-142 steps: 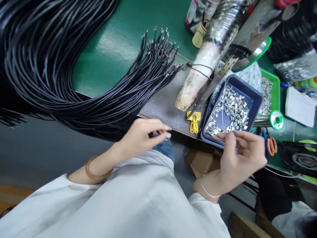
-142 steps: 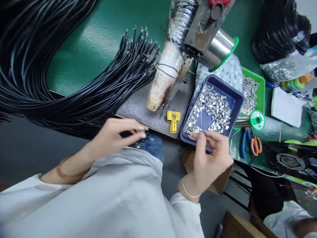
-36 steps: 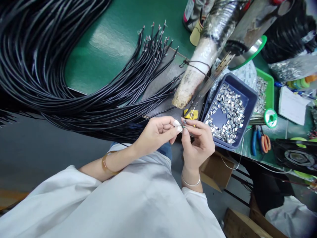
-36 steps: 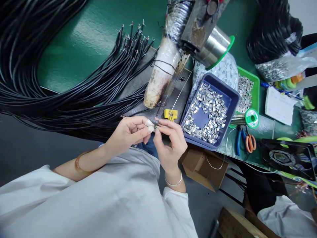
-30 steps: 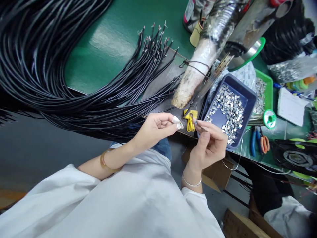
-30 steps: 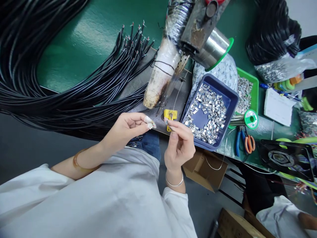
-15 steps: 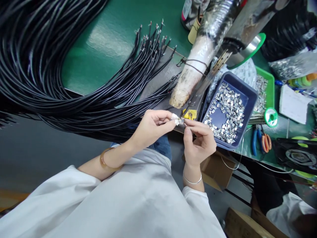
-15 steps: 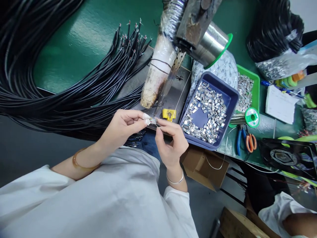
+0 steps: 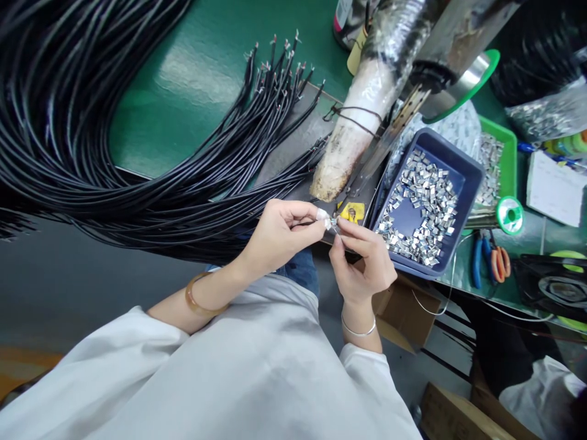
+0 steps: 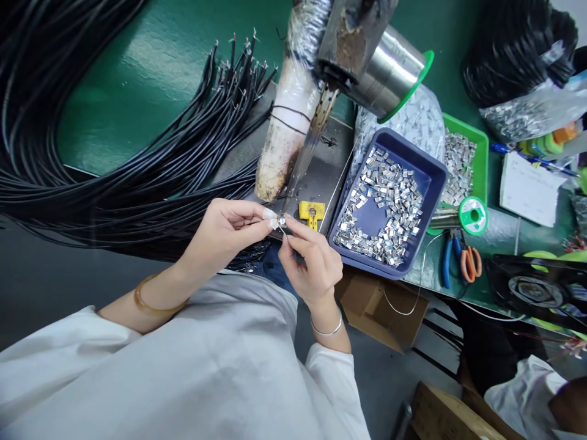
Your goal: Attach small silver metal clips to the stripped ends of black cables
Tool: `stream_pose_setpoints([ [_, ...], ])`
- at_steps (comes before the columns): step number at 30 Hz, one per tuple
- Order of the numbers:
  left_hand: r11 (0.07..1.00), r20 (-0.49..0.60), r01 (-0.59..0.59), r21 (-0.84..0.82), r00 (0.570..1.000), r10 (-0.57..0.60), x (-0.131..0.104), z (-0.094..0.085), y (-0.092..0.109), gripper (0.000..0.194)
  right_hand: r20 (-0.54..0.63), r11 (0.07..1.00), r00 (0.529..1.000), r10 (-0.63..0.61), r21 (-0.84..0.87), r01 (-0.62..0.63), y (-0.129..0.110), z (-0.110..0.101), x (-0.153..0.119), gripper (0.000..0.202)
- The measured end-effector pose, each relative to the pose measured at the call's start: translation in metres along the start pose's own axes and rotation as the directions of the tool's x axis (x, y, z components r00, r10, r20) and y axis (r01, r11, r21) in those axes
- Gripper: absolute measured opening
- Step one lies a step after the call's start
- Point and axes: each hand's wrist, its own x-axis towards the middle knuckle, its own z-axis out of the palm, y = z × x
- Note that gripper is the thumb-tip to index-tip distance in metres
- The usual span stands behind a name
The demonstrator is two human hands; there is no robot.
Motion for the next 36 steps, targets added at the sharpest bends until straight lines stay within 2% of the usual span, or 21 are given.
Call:
stream_pose_setpoints([
  [8,0.998,-0.047,-0.043,0.053,0.998,0.045,-0.001,0.004,0.001,0.008,-0.021,0.997,0.997,0.077,-0.016,-0.077,-0.005,0.001,0.005,0.020],
  [17,0.990,-0.014,-0.096,0.100,0.995,0.098,-0.002,0.002,0.002,0.010,-0.032,0.996,0.996,0.084,0.005,-0.083,-0.010,0.001,0.009,0.025],
  [28,0.999,0.013,0.034,-0.030,0.999,-0.033,0.003,-0.001,0.009,0.003,-0.014,0.998,0.998,0.057,-0.004,-0.057,-0.008,0.000,0.005,0.020],
  [36,0.999,-0.019,0.043,0.015,0.999,-0.042,0.003,0.002,0.013,0.004,-0.009,0.993,0.994,0.112,0.023,-0.112,-0.010,-0.001,0.008,0.019],
])
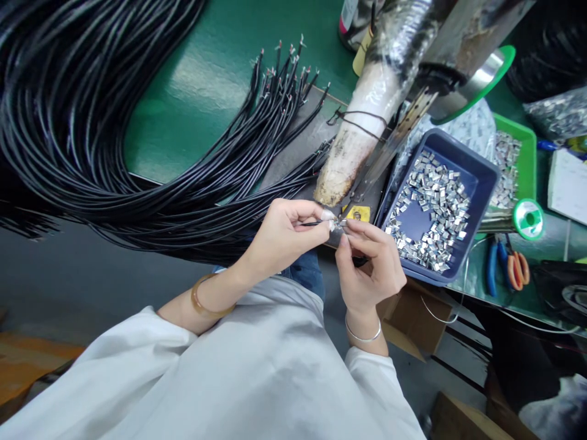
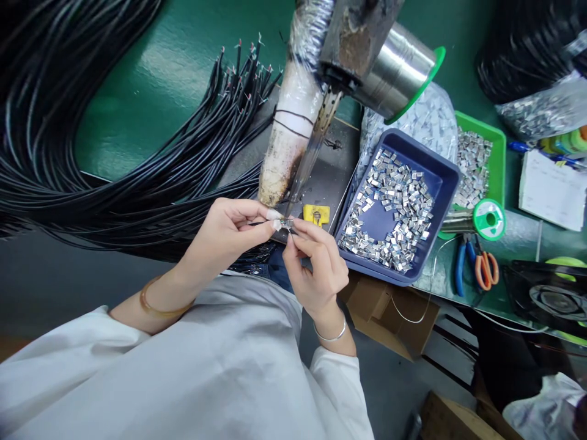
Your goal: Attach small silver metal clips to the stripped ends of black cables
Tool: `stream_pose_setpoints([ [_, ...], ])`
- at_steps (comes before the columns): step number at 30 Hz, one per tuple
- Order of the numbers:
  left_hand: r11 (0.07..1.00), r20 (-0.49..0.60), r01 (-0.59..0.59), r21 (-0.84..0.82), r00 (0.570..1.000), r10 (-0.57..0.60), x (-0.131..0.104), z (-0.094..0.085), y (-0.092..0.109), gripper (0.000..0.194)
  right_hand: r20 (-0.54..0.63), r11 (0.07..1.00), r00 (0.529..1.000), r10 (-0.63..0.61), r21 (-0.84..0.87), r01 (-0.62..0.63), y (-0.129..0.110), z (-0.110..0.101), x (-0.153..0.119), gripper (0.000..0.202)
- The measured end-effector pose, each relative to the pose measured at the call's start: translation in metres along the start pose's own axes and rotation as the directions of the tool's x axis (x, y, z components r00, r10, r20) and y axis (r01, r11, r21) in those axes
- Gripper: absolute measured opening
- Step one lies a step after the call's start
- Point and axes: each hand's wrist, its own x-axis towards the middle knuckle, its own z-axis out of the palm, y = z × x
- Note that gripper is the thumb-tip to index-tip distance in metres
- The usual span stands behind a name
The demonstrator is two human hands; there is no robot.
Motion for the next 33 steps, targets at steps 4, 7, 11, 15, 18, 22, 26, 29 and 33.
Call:
stream_pose_setpoints([
  [4,0.999,0.026,-0.038,0.018,0.999,0.037,-0.001,-0.001,-0.002,0.007,-0.032,1.000,0.999,-0.015,0.016,0.015,-0.001,0.001,-0.001,0.019],
  [7,0.999,0.047,-0.039,0.016,0.998,0.039,-0.001,-0.003,-0.004,0.007,-0.026,0.999,0.999,-0.035,-0.013,0.034,-0.001,0.001,-0.003,0.018],
  [11,1.000,0.045,0.005,0.023,0.999,-0.006,-0.001,-0.004,-0.002,0.007,-0.016,1.000,1.000,-0.023,-0.002,0.023,0.000,0.001,-0.004,0.018],
  [15,0.999,0.042,0.042,-0.026,0.998,-0.041,0.000,-0.002,0.000,0.006,0.028,1.000,1.000,0.011,-0.004,-0.011,0.001,-0.001,-0.001,0.018],
  [18,0.997,0.031,0.054,-0.060,0.998,-0.052,0.000,-0.001,0.000,0.008,0.043,0.999,0.999,0.026,-0.027,-0.025,0.001,-0.001,0.003,0.017],
  [22,0.999,0.021,0.030,-0.031,0.999,-0.029,0.000,-0.001,-0.001,0.010,0.026,1.000,0.999,0.023,-0.020,-0.023,0.000,-0.001,0.007,0.018],
  [26,1.000,0.013,0.000,-0.004,1.000,0.000,0.000,-0.002,-0.002,0.009,0.039,0.999,0.999,-0.002,-0.047,0.004,-0.003,-0.003,0.008,0.022],
  [29,1.000,0.044,0.009,-0.018,0.999,-0.008,0.001,-0.004,-0.002,0.005,0.069,0.998,0.997,-0.032,-0.053,0.035,-0.003,-0.004,0.006,0.021],
  [33,0.999,0.056,0.026,0.034,0.998,-0.028,0.001,-0.007,-0.004,0.005,0.071,0.995,0.995,-0.074,-0.059,0.079,-0.002,-0.005,0.003,0.020],
])
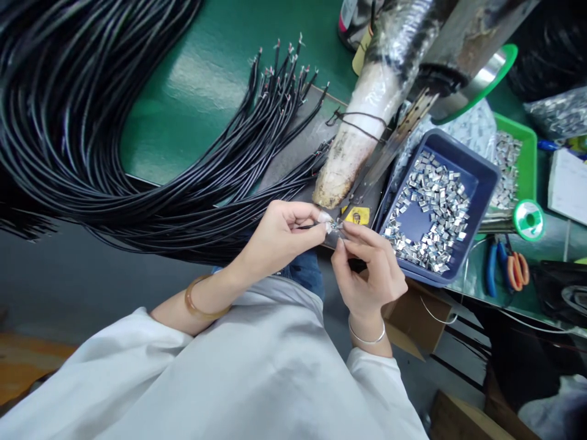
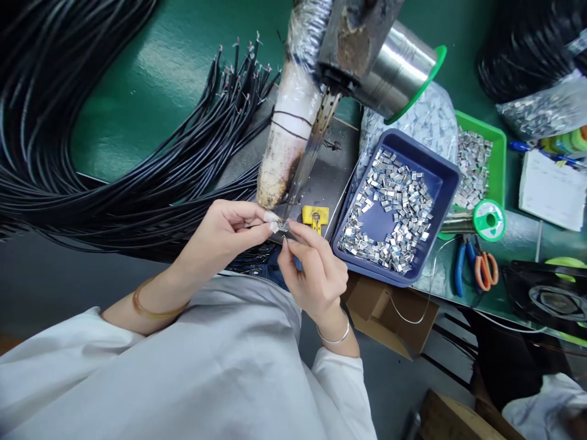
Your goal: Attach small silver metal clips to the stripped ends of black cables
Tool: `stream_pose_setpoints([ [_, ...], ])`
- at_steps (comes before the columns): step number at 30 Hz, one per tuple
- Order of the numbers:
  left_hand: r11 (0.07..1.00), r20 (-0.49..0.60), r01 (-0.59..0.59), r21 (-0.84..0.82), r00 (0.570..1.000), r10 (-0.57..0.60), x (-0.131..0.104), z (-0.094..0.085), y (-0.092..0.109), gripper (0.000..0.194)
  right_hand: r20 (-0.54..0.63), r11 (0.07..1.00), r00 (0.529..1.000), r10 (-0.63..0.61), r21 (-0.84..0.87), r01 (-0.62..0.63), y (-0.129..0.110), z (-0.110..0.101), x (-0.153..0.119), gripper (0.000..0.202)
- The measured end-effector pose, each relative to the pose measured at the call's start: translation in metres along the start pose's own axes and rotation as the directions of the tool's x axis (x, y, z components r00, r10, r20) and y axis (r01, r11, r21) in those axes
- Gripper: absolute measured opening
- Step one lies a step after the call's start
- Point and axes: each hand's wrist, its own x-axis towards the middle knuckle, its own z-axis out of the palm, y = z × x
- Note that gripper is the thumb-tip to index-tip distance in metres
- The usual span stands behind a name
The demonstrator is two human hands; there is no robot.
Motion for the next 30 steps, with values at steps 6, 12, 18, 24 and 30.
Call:
stream_pose_setpoints([
  [6,1.000,0.016,0.006,0.022,1.000,-0.007,-0.0017,0.0005,-0.0010,0.008,0.002,1.000,1.000,0.023,-0.019,-0.023,0.0017,-0.0026,0.0016,0.019],
  [12,0.999,-0.031,-0.024,-0.023,0.999,0.023,-0.0015,0.0040,0.0009,0.007,-0.005,0.999,0.999,0.033,0.000,-0.033,0.0019,-0.0014,0.0073,0.017],
  [18,0.999,-0.030,-0.021,-0.030,0.999,0.020,-0.0014,0.0043,0.0001,0.008,0.014,1.000,1.000,-0.016,-0.024,0.016,0.0029,-0.0021,0.0039,0.019],
  [24,1.000,-0.023,-0.018,-0.016,1.000,0.017,-0.0010,0.0043,-0.0023,0.009,0.016,0.999,1.000,-0.022,-0.031,0.023,0.0030,-0.0022,0.0030,0.018],
  [30,0.997,0.054,0.033,-0.065,0.998,-0.030,-0.0042,-0.0002,-0.0037,0.009,0.037,0.987,0.992,0.121,0.097,-0.125,0.0057,-0.0075,0.0028,0.016],
])
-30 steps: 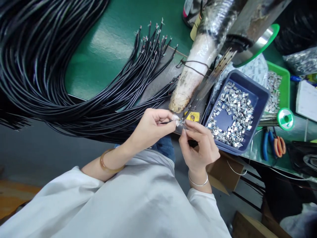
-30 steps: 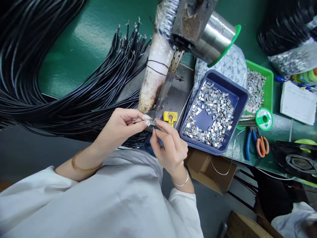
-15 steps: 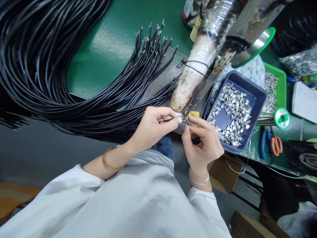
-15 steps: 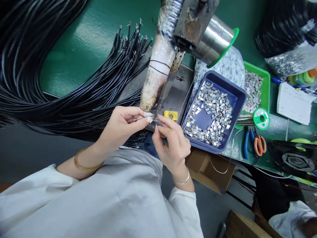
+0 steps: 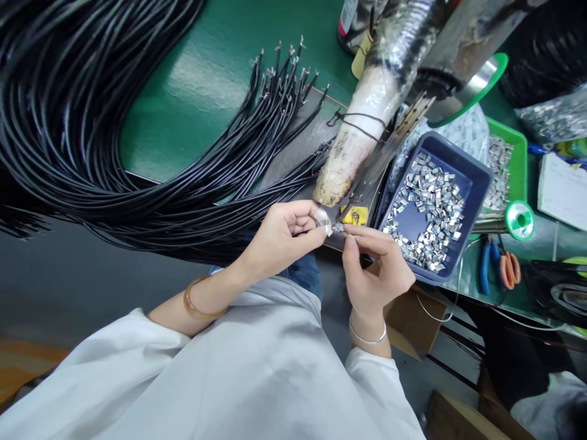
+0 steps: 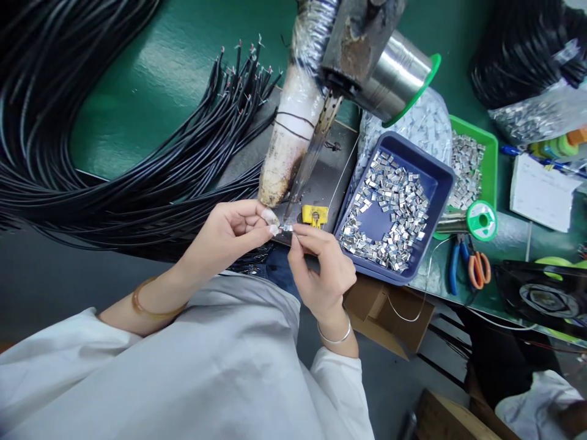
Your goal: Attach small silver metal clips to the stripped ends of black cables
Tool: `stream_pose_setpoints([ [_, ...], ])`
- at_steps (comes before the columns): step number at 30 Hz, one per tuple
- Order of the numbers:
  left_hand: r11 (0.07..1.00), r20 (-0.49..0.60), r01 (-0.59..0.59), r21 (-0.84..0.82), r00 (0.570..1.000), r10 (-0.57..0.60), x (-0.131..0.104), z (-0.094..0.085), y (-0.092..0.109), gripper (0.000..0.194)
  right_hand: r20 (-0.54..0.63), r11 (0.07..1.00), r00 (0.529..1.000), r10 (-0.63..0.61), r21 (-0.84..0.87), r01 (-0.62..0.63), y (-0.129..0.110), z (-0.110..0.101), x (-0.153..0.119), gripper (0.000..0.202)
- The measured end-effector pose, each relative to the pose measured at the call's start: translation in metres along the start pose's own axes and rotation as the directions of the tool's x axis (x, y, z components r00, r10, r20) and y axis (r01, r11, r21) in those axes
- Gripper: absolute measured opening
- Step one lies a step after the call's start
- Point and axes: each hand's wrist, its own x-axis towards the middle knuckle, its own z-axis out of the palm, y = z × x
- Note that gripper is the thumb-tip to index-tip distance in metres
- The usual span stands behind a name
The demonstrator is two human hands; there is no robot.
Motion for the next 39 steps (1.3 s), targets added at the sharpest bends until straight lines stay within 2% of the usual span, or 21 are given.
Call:
stream_pose_setpoints([
  [3,0.999,0.100,0.047,-0.018,0.994,-0.045,-0.001,-0.004,-0.001,0.010,0.103,0.998,0.994,0.023,0.062,-0.029,0.003,-0.012,0.003,0.015],
  [8,0.994,0.239,0.108,-0.010,0.966,-0.102,0.000,-0.006,0.002,0.012,0.281,0.994,0.954,-0.105,0.066,0.089,-0.002,-0.028,0.010,0.018],
  [10,0.994,0.251,0.109,-0.015,0.962,-0.102,-0.001,-0.005,0.004,0.015,0.302,0.992,0.945,-0.126,0.025,0.124,-0.005,-0.028,0.010,0.019],
  [12,0.995,0.243,0.101,-0.025,0.966,-0.092,-0.002,-0.004,0.003,0.017,0.275,0.984,0.950,-0.150,-0.049,0.170,-0.007,-0.023,0.006,0.019],
  [16,0.999,0.162,0.031,-0.031,0.987,-0.026,-0.009,-0.001,-0.003,0.016,0.135,0.953,0.967,-0.215,-0.186,0.238,-0.004,-0.011,-0.001,0.019],
  [19,0.999,0.070,-0.033,-0.017,0.997,0.034,-0.012,0.001,-0.006,0.014,-0.087,0.981,0.988,-0.131,-0.155,0.116,0.000,-0.007,-0.003,0.017],
  [21,0.998,0.028,-0.056,-0.014,0.998,0.056,-0.013,0.002,-0.006,0.013,-0.285,0.999,0.958,-0.038,-0.008,0.037,0.003,-0.008,-0.002,0.015],
  [22,0.998,0.016,-0.064,-0.015,0.998,0.064,-0.013,0.002,-0.006,0.013,-0.370,0.996,0.929,-0.026,0.066,0.055,0.004,-0.008,-0.002,0.014],
  [23,0.997,0.008,-0.071,-0.012,0.997,0.071,-0.012,0.002,-0.006,0.013,-0.432,0.989,0.901,-0.036,0.113,0.093,0.004,-0.008,-0.002,0.015],
  [25,0.995,-0.010,-0.100,0.004,0.995,0.100,-0.011,0.001,-0.008,0.012,-0.469,0.983,0.882,-0.047,0.135,0.124,0.003,-0.007,-0.003,0.023],
  [26,0.993,-0.021,-0.118,0.018,0.993,0.119,-0.011,0.001,-0.009,0.011,-0.459,0.986,0.888,-0.031,0.130,0.102,0.001,-0.006,-0.004,0.026],
  [28,0.987,-0.043,-0.152,0.056,0.987,0.155,-0.010,0.002,-0.011,0.010,-0.377,0.992,0.924,0.069,0.127,-0.022,-0.003,-0.003,-0.007,0.027],
  [31,0.974,-0.057,-0.196,0.114,0.977,0.204,-0.011,0.002,-0.014,0.010,-0.159,0.971,0.964,0.212,0.144,-0.189,-0.008,0.003,-0.010,0.016],
  [33,0.964,-0.030,-0.221,0.149,0.973,0.227,-0.012,0.002,-0.014,0.011,-0.043,0.963,0.971,0.236,0.145,-0.227,-0.008,0.006,-0.011,0.012],
  [35,0.957,0.012,-0.226,0.181,0.974,0.228,-0.011,0.002,-0.013,0.012,-0.028,0.980,0.984,0.173,0.105,-0.169,-0.007,0.010,-0.011,0.012],
  [39,0.967,0.037,-0.191,0.168,0.982,0.188,-0.006,0.001,-0.012,0.014,-0.104,0.992,0.993,-0.054,-0.115,0.042,-0.002,0.014,-0.010,0.019],
])
